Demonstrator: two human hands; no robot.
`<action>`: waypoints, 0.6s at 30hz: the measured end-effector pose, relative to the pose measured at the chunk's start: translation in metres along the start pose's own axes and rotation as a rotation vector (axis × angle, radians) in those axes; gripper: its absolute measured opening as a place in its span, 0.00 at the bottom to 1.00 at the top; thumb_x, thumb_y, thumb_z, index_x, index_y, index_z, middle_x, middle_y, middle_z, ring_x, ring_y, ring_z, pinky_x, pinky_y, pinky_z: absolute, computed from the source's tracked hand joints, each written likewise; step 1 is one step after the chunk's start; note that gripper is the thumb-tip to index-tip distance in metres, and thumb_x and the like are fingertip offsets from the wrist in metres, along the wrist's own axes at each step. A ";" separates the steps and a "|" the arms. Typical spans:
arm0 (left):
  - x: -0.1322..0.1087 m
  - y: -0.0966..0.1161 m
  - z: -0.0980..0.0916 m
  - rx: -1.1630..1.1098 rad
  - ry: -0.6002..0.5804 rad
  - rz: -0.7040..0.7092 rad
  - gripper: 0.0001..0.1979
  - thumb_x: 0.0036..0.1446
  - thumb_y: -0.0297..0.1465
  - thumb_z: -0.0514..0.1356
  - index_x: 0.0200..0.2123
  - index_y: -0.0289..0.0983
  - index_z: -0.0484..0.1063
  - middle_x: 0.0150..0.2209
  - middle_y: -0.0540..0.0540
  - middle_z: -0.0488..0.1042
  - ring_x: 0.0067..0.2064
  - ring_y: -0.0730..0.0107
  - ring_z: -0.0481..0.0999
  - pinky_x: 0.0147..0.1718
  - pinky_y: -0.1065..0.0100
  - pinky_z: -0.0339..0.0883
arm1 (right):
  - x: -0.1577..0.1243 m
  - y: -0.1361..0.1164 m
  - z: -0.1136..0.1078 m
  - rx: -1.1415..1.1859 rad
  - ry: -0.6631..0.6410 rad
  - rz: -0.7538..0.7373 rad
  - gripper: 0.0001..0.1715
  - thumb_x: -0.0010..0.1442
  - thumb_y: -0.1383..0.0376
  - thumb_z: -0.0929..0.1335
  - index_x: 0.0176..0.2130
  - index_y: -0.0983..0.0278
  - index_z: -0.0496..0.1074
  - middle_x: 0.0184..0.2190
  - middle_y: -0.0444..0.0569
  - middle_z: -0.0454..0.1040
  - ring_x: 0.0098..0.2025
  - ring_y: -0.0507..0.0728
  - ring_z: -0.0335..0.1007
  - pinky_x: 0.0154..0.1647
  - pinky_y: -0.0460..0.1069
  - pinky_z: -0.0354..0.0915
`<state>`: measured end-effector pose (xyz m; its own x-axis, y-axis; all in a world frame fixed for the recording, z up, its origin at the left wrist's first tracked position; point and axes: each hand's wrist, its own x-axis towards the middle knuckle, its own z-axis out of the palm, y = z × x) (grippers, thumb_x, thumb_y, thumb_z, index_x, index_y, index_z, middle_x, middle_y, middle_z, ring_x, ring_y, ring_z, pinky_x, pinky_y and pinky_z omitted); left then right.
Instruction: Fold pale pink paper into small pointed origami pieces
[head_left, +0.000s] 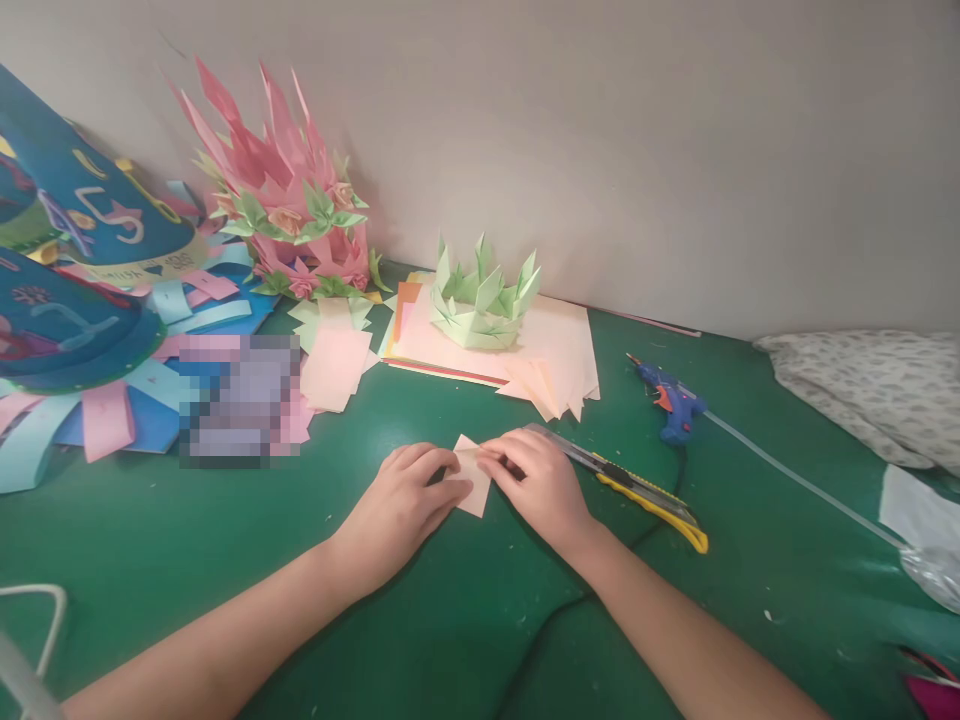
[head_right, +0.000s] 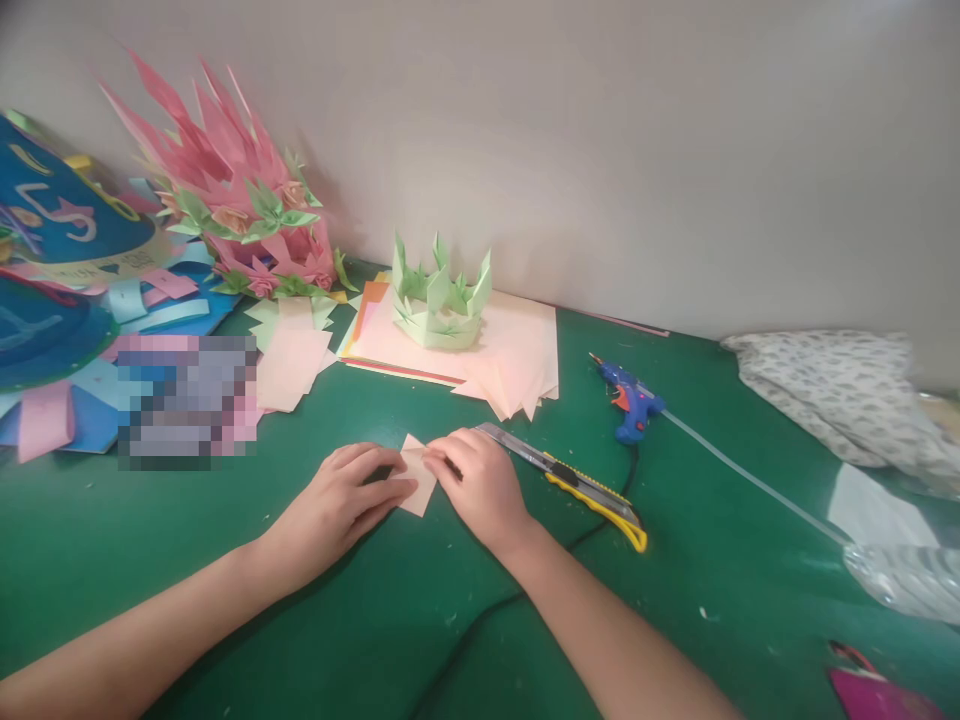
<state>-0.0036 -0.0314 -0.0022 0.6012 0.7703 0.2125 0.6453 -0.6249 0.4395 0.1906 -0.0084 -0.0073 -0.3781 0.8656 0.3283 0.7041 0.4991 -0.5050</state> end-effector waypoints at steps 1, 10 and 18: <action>0.000 0.000 0.000 -0.014 -0.004 0.011 0.12 0.61 0.28 0.48 0.42 0.41 0.70 0.44 0.45 0.69 0.46 0.63 0.66 0.46 0.59 0.61 | 0.001 0.000 0.000 0.000 -0.004 0.043 0.04 0.57 0.68 0.66 0.31 0.63 0.71 0.26 0.44 0.70 0.30 0.52 0.64 0.33 0.47 0.60; -0.001 0.000 0.001 0.003 0.012 -0.024 0.12 0.61 0.30 0.48 0.40 0.42 0.71 0.51 0.43 0.66 0.53 0.60 0.62 0.49 0.55 0.59 | 0.007 -0.001 0.000 -0.002 -0.007 0.135 0.05 0.55 0.67 0.67 0.27 0.63 0.71 0.25 0.44 0.70 0.28 0.52 0.63 0.30 0.46 0.58; 0.001 0.000 0.000 -0.001 0.019 0.002 0.12 0.62 0.31 0.48 0.39 0.42 0.71 0.50 0.44 0.67 0.52 0.62 0.64 0.48 0.57 0.60 | 0.010 -0.002 0.008 -0.005 -0.009 0.145 0.09 0.57 0.60 0.66 0.30 0.64 0.70 0.27 0.45 0.70 0.27 0.51 0.62 0.29 0.46 0.56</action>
<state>-0.0034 -0.0310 -0.0019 0.5937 0.7712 0.2299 0.6433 -0.6265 0.4401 0.1809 0.0000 -0.0093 -0.2780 0.9288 0.2451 0.7546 0.3691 -0.5425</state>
